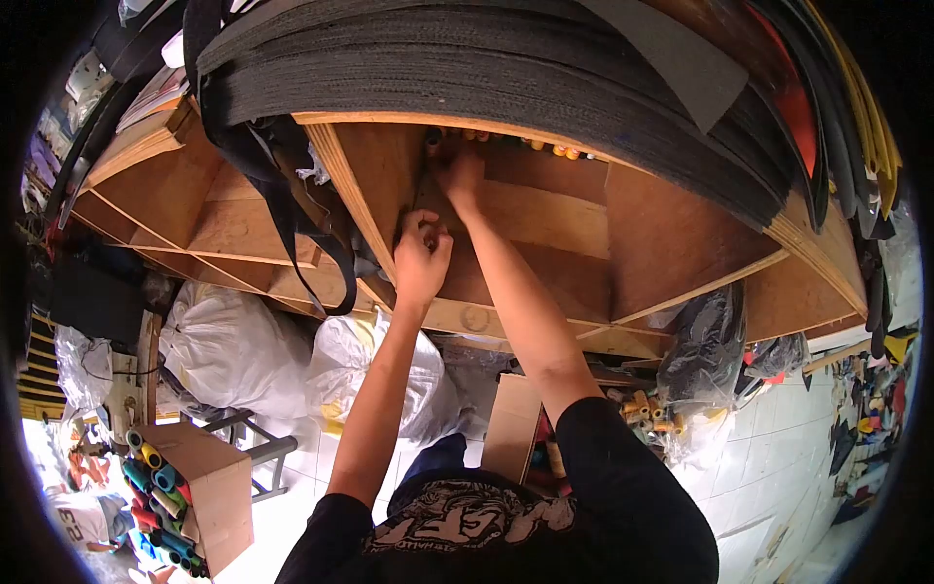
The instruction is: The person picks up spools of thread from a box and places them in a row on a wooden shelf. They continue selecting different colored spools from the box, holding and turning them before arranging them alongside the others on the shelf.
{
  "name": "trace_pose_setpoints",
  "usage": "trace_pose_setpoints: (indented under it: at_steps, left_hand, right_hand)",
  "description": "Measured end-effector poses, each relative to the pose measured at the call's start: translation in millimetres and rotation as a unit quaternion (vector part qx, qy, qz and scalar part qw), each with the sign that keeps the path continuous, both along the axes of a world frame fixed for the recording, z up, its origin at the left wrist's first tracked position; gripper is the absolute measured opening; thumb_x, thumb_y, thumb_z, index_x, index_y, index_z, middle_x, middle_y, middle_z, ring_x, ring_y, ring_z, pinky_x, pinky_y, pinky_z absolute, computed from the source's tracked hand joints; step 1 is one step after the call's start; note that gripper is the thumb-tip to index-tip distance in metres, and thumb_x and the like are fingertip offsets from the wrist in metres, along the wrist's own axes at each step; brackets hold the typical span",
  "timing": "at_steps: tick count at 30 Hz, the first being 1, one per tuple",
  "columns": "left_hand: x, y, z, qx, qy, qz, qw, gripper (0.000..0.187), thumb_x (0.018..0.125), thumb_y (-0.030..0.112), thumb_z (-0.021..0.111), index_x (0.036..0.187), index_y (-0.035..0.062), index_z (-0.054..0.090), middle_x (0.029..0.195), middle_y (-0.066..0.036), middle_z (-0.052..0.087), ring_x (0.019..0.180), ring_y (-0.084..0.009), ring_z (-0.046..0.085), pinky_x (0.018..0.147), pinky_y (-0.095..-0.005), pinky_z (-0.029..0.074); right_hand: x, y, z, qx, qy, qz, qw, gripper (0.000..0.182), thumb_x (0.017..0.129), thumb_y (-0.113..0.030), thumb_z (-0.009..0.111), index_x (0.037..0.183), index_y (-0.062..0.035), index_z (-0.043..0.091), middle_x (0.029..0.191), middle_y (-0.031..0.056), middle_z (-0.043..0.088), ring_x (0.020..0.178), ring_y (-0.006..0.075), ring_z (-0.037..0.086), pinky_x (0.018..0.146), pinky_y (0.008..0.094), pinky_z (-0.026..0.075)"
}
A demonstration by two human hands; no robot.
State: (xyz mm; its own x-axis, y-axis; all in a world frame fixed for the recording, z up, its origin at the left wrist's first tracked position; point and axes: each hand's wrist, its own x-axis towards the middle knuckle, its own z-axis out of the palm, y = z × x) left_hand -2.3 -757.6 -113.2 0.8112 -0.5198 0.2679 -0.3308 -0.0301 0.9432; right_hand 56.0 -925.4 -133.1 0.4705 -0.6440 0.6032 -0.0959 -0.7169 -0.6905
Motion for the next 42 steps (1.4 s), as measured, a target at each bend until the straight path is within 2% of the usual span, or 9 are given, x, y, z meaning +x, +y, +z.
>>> trace_pose_setpoints:
  at_steps: [11,16,18,20,28,31,34,39,42]
  left_hand:
    - [0,-1,1,0.017,-0.009,0.018,1.000,0.025,0.081,0.007,0.060,0.104,0.0002,0.052,0.075,-0.013,0.063,0.068,-0.0187,0.062,0.064,-0.0313,0.049]
    - [1,-2,-3,0.007,-0.078,0.023,0.997,0.024,0.079,0.008,0.060,0.101,0.0024,0.055,0.082,-0.016,0.064,0.072,-0.0267,0.063,0.066,-0.0366,0.049]
    - [3,-5,-9,-0.026,-0.096,0.030,0.995,0.021,0.078,0.007,0.060,0.098,0.0020,0.057,0.085,-0.014,0.065,0.074,-0.0244,0.064,0.067,-0.0356,0.050]
    - [10,-4,-27,-0.024,-0.077,0.001,0.997,0.020,0.078,0.005,0.059,0.098,0.0016,0.057,0.084,-0.013,0.065,0.073,-0.0215,0.063,0.066,-0.0348,0.050]
    - [-39,19,-15,-0.121,-0.058,-0.111,0.985,0.015,0.084,-0.002,0.048,0.099,0.0000,0.049,0.082,-0.005,0.052,0.066,-0.0118,0.050,0.059,-0.0235,0.044]
    - [-112,30,-23,-0.173,-0.059,-0.207,0.961,0.013,0.084,-0.001,0.051,0.097,0.0004,0.050,0.083,-0.005,0.052,0.066,-0.0112,0.050,0.058,-0.0225,0.042]
    - [-202,41,-44,-0.055,-0.063,-0.300,0.950,0.012,0.082,0.001,0.056,0.093,0.0021,0.052,0.076,-0.003,0.053,0.062,-0.0107,0.049,0.056,-0.0226,0.042]
    - [-312,47,-44,0.036,-0.032,-0.474,0.879,0.017,0.081,0.003,0.061,0.097,0.0022,0.055,0.074,-0.006,0.058,0.062,-0.0134,0.055,0.058,-0.0269,0.046]
    - [-358,33,-21,-0.008,-0.067,-0.539,0.840,0.016,0.082,0.002,0.060,0.098,0.0013,0.056,0.078,-0.011,0.059,0.064,-0.0209,0.058,0.060,-0.0306,0.048]
  right_hand:
    - [-15,11,7,-0.033,-0.007,-0.003,0.999,0.018,0.082,-0.020,0.066,0.087,-0.0047,0.058,0.080,0.0137,0.066,0.076,0.0325,0.065,0.067,0.0399,0.051]
    - [-112,62,12,0.155,-0.052,0.062,0.985,0.022,0.085,-0.018,0.065,0.101,-0.0038,0.060,0.087,0.0107,0.067,0.084,0.0231,0.067,0.071,0.0315,0.052]
    - [-172,94,12,0.328,-0.064,0.169,0.927,0.016,0.090,-0.008,0.060,0.104,0.0010,0.059,0.088,0.0053,0.065,0.085,0.0092,0.064,0.070,0.0244,0.052]
    - [-235,121,-4,0.388,-0.113,0.210,0.890,0.015,0.093,-0.007,0.056,0.105,0.0018,0.058,0.089,0.0050,0.064,0.081,0.0108,0.062,0.069,0.0234,0.051]
    - [-482,160,-8,0.470,-0.053,-0.078,0.877,0.018,0.087,-0.005,0.055,0.103,-0.0013,0.061,0.087,0.0049,0.064,0.077,0.0116,0.062,0.070,0.0264,0.052]
    - [-552,150,-10,0.358,-0.092,-0.228,0.901,0.020,0.083,-0.006,0.051,0.098,-0.0016,0.063,0.084,0.0040,0.063,0.072,0.0115,0.061,0.060,0.0237,0.049]
    - [-599,123,0,0.268,-0.124,-0.414,0.861,0.020,0.084,-0.011,0.054,0.098,-0.0011,0.064,0.077,0.0067,0.066,0.075,0.0136,0.064,0.066,0.0278,0.050]
    - [-653,39,-52,0.127,0.222,-0.345,0.903,0.022,0.076,-0.011,0.063,0.094,0.0018,0.065,0.084,0.0168,0.067,0.073,0.0229,0.065,0.071,0.0342,0.051]
    - [-642,7,-74,0.129,0.480,-0.264,0.827,0.021,0.069,-0.015,0.067,0.086,-0.0020,0.068,0.088,0.0200,0.067,0.083,0.0296,0.066,0.076,0.0386,0.052]
